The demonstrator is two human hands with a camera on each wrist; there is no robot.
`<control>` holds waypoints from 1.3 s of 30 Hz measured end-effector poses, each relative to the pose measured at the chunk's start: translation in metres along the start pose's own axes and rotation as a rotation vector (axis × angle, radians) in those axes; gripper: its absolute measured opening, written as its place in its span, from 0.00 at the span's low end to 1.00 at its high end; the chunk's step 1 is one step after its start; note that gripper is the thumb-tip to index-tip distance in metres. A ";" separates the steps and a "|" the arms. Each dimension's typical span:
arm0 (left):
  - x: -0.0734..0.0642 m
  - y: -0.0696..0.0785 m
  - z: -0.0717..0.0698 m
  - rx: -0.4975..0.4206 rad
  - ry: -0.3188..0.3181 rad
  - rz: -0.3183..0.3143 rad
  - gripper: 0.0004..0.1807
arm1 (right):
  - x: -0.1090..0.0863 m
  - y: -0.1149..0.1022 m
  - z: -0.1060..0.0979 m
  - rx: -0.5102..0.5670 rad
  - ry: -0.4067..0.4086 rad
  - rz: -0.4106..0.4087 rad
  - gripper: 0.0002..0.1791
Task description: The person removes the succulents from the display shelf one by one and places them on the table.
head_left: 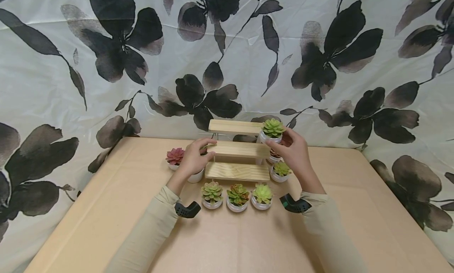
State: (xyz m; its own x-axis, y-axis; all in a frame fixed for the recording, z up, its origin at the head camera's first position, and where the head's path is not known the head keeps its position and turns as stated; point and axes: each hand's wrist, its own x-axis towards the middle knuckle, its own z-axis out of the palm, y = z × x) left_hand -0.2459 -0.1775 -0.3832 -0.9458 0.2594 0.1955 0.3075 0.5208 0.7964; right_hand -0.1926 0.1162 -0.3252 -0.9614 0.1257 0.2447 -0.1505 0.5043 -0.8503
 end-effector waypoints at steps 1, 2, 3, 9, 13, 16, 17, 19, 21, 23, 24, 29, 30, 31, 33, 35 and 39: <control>0.000 0.000 0.000 -0.001 0.000 0.001 0.19 | -0.001 0.001 -0.002 0.005 0.002 0.006 0.36; 0.000 0.000 0.000 -0.002 0.000 0.002 0.19 | -0.002 0.002 -0.003 0.006 0.005 0.011 0.36; 0.000 0.000 0.000 -0.002 0.000 0.003 0.19 | -0.003 0.003 -0.005 0.011 0.005 0.017 0.37; 0.000 0.000 0.000 0.000 0.002 0.008 0.18 | -0.008 0.014 -0.015 0.021 0.014 0.037 0.37; 0.000 0.000 0.000 0.006 0.003 0.003 0.19 | -0.011 0.019 -0.020 0.009 0.023 0.050 0.37; 0.000 0.000 0.000 0.005 0.003 -0.005 0.19 | -0.013 0.024 -0.023 -0.005 0.032 0.063 0.37; 0.000 0.000 0.000 0.004 0.002 -0.007 0.19 | -0.014 0.026 -0.024 -0.010 0.035 0.068 0.37; 0.000 0.000 0.000 0.003 0.002 -0.010 0.19 | -0.014 0.030 -0.025 -0.019 0.042 0.080 0.37; 0.000 0.000 0.000 0.004 0.003 -0.011 0.19 | -0.015 0.034 -0.025 -0.030 0.049 0.091 0.37; 0.000 0.000 0.000 0.006 0.004 -0.009 0.18 | -0.015 0.038 -0.026 -0.040 0.056 0.106 0.37; 0.000 0.001 0.000 0.006 0.005 -0.008 0.18 | -0.016 0.040 -0.027 -0.044 0.060 0.110 0.37; 0.001 0.001 0.001 0.007 0.005 -0.005 0.19 | -0.016 0.049 -0.031 -0.041 0.074 0.133 0.36; 0.001 0.001 0.001 0.007 0.005 -0.006 0.19 | -0.016 0.050 -0.031 -0.041 0.076 0.136 0.36; 0.001 0.001 0.001 0.007 0.005 -0.006 0.19 | -0.016 0.052 -0.032 -0.040 0.076 0.141 0.37; 0.001 0.001 0.001 0.007 0.004 -0.010 0.19 | -0.015 0.055 -0.034 -0.047 0.076 0.149 0.37; 0.001 0.001 0.001 0.007 0.002 -0.012 0.19 | -0.015 0.057 -0.036 -0.054 0.076 0.155 0.37; 0.001 0.002 0.001 0.005 0.002 -0.008 0.19 | -0.014 0.063 -0.038 -0.065 0.081 0.166 0.36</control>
State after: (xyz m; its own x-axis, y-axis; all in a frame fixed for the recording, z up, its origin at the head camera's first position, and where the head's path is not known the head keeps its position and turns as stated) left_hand -0.2463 -0.1751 -0.3825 -0.9484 0.2535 0.1905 0.3006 0.5271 0.7949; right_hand -0.1803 0.1785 -0.3640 -0.9498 0.2784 0.1429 0.0257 0.5244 -0.8511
